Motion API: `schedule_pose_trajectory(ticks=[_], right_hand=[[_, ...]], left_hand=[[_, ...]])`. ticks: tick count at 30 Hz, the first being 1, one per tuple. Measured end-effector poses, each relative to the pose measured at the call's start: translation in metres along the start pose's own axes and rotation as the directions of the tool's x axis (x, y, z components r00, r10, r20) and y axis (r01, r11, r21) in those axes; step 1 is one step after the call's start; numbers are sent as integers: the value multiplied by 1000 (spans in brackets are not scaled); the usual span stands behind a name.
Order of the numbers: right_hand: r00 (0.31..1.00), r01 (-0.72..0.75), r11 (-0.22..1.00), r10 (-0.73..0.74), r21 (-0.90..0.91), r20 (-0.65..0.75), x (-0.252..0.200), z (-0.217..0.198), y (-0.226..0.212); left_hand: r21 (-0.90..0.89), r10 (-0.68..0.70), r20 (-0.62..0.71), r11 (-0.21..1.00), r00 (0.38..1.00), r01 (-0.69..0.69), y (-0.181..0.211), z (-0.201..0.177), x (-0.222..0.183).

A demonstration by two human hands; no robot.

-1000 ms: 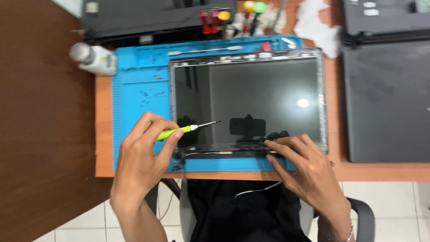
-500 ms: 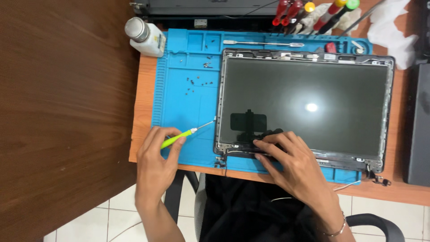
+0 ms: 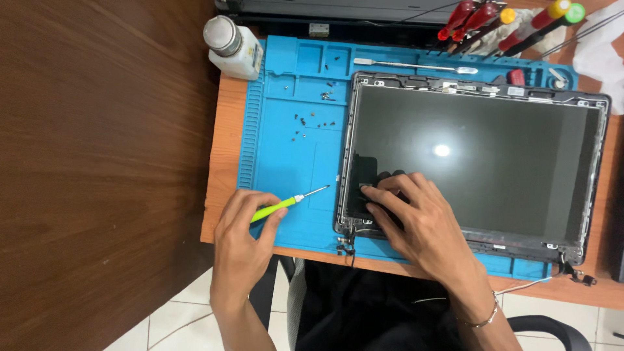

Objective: The person uses a screwdriver to remove screws from the bottom of a laptop screen panel, lifts the bezel from the frame, and fits it onto a new laptop screen.

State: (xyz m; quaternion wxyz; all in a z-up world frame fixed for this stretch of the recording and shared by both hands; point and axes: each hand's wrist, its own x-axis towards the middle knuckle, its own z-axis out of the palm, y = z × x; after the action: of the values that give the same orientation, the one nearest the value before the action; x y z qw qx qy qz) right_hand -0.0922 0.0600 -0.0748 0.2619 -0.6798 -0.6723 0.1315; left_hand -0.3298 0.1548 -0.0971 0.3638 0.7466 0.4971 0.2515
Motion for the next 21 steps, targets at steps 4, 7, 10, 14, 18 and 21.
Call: schedule_pose_trajectory(ticks=[4, 7, 10, 14, 18, 21], right_hand=[[1000, -6, 1000, 6, -6, 14, 8, 5, -4], [1000, 10, 1000, -9, -12, 23, 14, 8, -7], [999, 25, 999, -24, -29, 34, 22, 14, -9], [997, 42, 997, -37, -68, 72, 36, 21, -12], [990, 48, 991, -30, -129, 141, 49, 26, -15], [985, 64, 985, -36, -162, 169, 58, 28, -15]], left_hand=[[-21, 4, -1, 1000, 1000, -4, -4, 0, 2], [-44, 24, -15, 999, 1000, -24, -7, 0, 3], [-53, 54, -57, 997, 997, -57, -10, 1, 4], [-3, 54, -135, 998, 989, -55, -12, 5, 9], [-11, 39, -139, 999, 989, -41, -14, 8, 15], [10, 57, -145, 998, 988, -56, -15, 8, 20]])
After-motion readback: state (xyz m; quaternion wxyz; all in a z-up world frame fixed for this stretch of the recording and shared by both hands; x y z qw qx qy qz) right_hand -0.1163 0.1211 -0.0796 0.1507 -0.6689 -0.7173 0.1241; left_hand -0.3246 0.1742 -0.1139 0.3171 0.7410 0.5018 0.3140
